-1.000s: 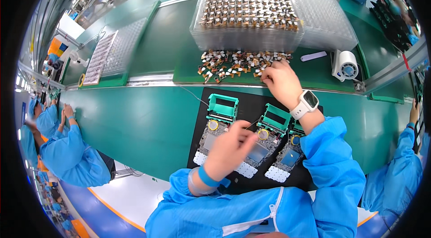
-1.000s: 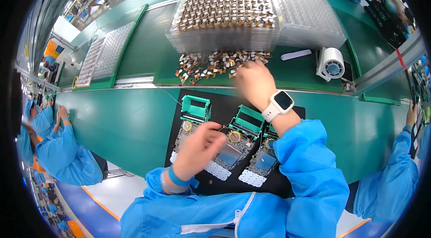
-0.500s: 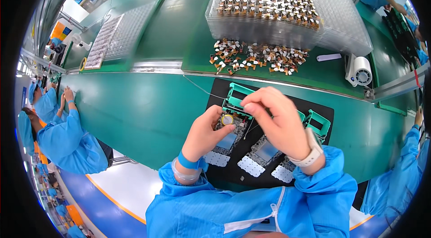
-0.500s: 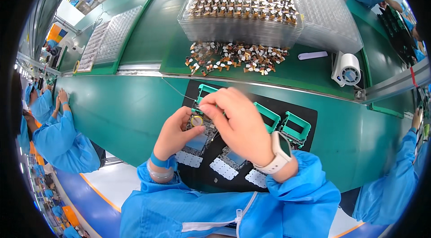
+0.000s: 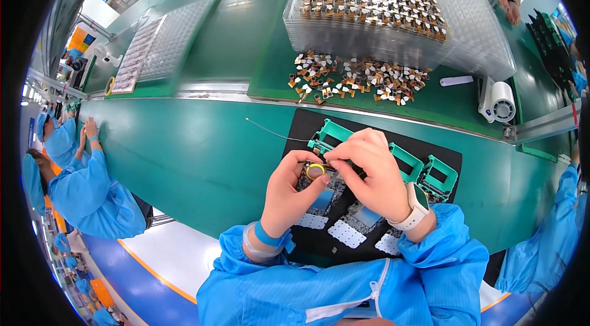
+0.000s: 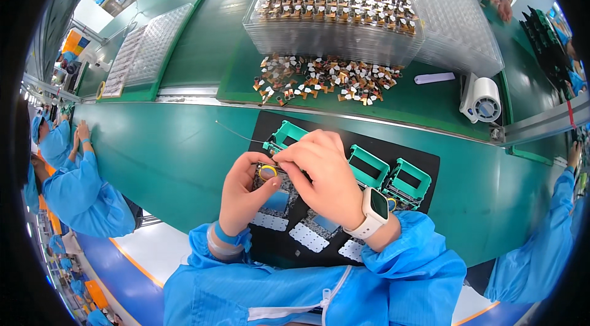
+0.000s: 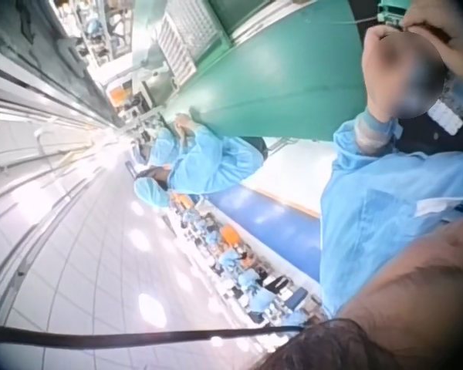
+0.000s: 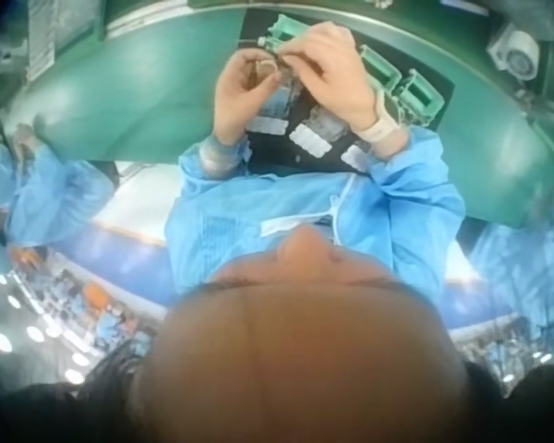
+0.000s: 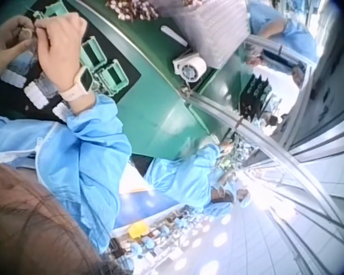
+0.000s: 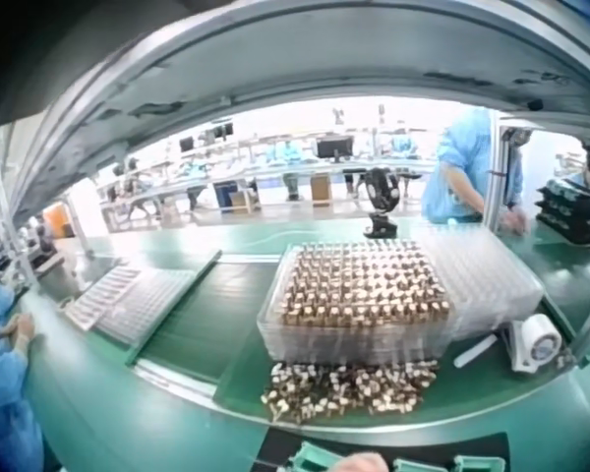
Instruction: Assembling electronic circuit boards into plastic housings on a production line.
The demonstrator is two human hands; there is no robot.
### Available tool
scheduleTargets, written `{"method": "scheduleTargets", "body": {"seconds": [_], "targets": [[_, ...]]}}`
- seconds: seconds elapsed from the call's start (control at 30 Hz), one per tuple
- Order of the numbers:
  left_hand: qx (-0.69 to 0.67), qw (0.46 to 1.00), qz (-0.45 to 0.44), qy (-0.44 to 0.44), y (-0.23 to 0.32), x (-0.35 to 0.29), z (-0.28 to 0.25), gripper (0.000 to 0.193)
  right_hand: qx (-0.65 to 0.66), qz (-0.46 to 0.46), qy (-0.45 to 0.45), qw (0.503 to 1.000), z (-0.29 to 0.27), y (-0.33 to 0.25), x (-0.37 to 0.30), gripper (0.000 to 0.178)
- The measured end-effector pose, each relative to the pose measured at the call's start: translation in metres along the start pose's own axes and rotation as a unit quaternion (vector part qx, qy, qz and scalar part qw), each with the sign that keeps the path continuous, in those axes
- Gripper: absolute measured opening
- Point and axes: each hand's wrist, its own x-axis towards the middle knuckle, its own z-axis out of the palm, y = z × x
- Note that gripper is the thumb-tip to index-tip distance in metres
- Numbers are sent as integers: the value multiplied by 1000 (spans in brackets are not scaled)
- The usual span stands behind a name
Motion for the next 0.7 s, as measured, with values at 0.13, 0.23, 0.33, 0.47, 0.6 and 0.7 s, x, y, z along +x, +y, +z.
{"method": "scheduleTargets", "body": {"seconds": [0.13,0.23,0.33,0.47,0.6,0.7], "targets": [[23,1000,8,3,0,-2,1,28,-1,4,-19,1000,-2,0,-1,15],[25,1000,15,5,1,-2,1,27,-25,-12,3,1000,-3,-3,0,11],[27,999,16,6,1,-2,2,27,-29,-19,2,999,-2,-2,-1,11],[30,999,21,9,1,-3,2,27,-16,-14,1,1000,-1,-2,-2,12],[25,1000,18,8,2,-4,4,26,-1,0,-2,1000,-4,-3,-2,12],[23,999,20,12,1,-3,5,26,6,10,-1,1000,-5,-2,-3,12]]}}
